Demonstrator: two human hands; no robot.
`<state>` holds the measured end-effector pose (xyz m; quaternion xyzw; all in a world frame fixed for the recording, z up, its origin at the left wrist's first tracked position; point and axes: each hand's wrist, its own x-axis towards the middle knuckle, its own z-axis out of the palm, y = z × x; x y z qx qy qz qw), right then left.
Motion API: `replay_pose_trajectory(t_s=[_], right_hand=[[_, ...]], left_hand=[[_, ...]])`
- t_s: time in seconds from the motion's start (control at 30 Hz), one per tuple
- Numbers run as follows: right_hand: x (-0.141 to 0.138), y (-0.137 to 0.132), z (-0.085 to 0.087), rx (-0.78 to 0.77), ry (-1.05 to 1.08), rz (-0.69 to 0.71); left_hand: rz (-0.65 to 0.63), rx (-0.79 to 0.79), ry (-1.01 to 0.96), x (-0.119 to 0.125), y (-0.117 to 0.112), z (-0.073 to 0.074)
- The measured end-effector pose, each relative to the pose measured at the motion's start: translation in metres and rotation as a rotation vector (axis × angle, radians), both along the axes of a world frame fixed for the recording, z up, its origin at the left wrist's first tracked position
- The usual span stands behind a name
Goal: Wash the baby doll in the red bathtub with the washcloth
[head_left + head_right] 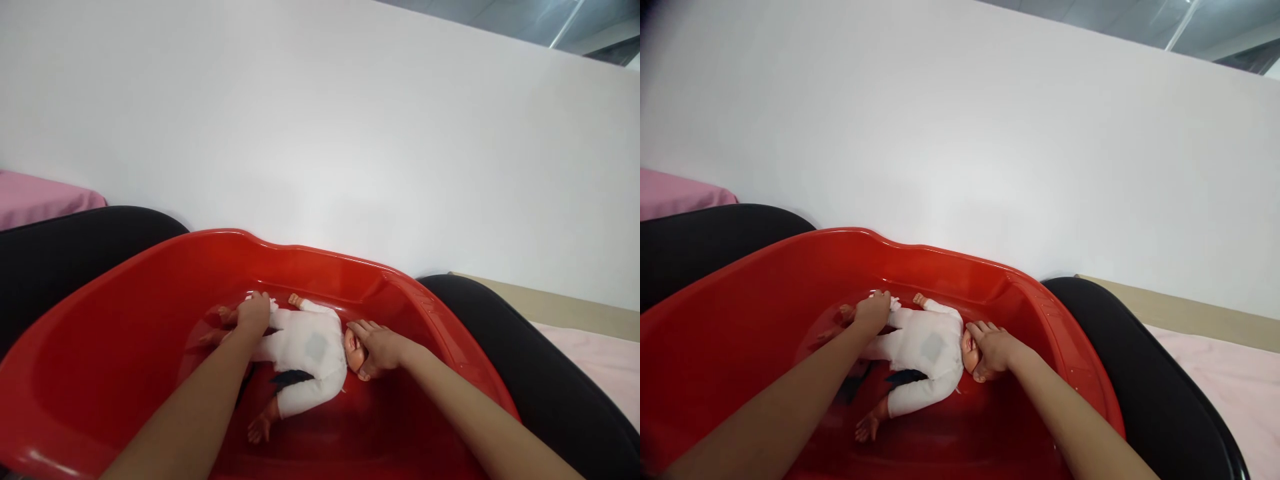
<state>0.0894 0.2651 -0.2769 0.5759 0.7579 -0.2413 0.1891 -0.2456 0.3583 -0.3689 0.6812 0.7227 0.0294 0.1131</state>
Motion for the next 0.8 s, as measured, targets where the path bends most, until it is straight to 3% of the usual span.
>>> replay_pose_trajectory(t_s=[0.13, 0.27, 0.37, 0.43, 0.57, 0.67, 0.8], right_hand=[[-0.003, -0.002, 0.004, -0.002, -0.012, -0.023], [-0.005, -0.003, 0.007, -0.002, -0.03, -0.026], [-0.003, -0.002, 0.004, -0.004, -0.021, -0.004], [-0.001, 0.0, 0.0, 0.004, -0.023, -0.001], [0.003, 0.001, -0.006, 0.019, -0.011, 0.018], [0.002, 0.001, -0.005, 0.023, 0.0, 0.033], [-0.001, -0.001, 0.002, 0.017, 0.005, 0.009]], left_hand=[[-0.02, 0.033, -0.001, 0.005, -0.002, 0.011], [-0.153, 0.125, -0.167, 0.045, -0.006, 0.036], [-0.337, 0.174, -0.329, 0.085, -0.019, 0.051], [-0.522, 0.163, -0.368, 0.104, -0.031, 0.052], [-0.876, 0.116, -0.262, 0.109, -0.053, 0.043], [-0.898, 0.129, -0.12, 0.102, -0.054, 0.041], [-0.784, 0.097, 0.039, 0.094, -0.038, 0.043]])
